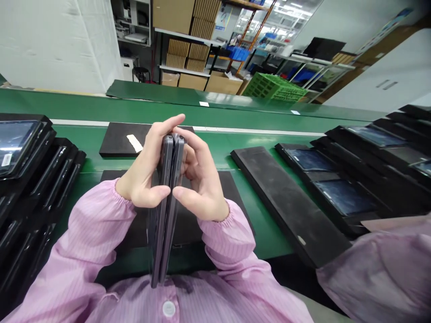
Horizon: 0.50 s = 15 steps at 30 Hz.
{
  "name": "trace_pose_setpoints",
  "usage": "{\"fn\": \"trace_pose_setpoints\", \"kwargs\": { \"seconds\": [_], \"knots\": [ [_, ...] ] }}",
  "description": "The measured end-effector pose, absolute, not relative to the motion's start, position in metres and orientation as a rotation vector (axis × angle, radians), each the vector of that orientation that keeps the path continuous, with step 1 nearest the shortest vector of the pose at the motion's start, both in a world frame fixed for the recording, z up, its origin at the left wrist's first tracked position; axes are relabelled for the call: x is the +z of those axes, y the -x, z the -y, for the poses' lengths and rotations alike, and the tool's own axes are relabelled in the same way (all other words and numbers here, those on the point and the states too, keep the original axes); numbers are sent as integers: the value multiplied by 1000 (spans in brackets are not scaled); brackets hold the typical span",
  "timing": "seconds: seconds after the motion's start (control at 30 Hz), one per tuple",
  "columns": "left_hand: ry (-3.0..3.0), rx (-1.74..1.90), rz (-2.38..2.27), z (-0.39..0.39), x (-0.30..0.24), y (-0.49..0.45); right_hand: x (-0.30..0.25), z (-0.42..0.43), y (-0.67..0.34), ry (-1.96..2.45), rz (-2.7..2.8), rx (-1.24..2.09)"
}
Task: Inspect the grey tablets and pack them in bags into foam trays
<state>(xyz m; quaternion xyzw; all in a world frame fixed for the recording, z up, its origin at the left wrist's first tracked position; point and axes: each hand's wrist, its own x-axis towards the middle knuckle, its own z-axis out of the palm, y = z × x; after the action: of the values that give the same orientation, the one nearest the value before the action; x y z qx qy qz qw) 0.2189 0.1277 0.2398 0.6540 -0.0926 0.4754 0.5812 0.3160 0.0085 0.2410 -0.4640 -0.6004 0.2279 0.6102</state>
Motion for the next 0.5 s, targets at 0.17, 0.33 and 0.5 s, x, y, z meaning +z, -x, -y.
{"fn": "trace_pose_setpoints", "kwargs": {
  "seconds": [0.17,0.33,0.5],
  "knots": [
    [-1513,982,254,-124,242,-213,241,-9,-310,1049,1373,497],
    [-1532,964,335,-119,240,-213,243,-13,-305,998,1342,462],
    [-1566,1115,320,-116,229,-218,244,-17,-300,956,1309,405]
  ]
}}
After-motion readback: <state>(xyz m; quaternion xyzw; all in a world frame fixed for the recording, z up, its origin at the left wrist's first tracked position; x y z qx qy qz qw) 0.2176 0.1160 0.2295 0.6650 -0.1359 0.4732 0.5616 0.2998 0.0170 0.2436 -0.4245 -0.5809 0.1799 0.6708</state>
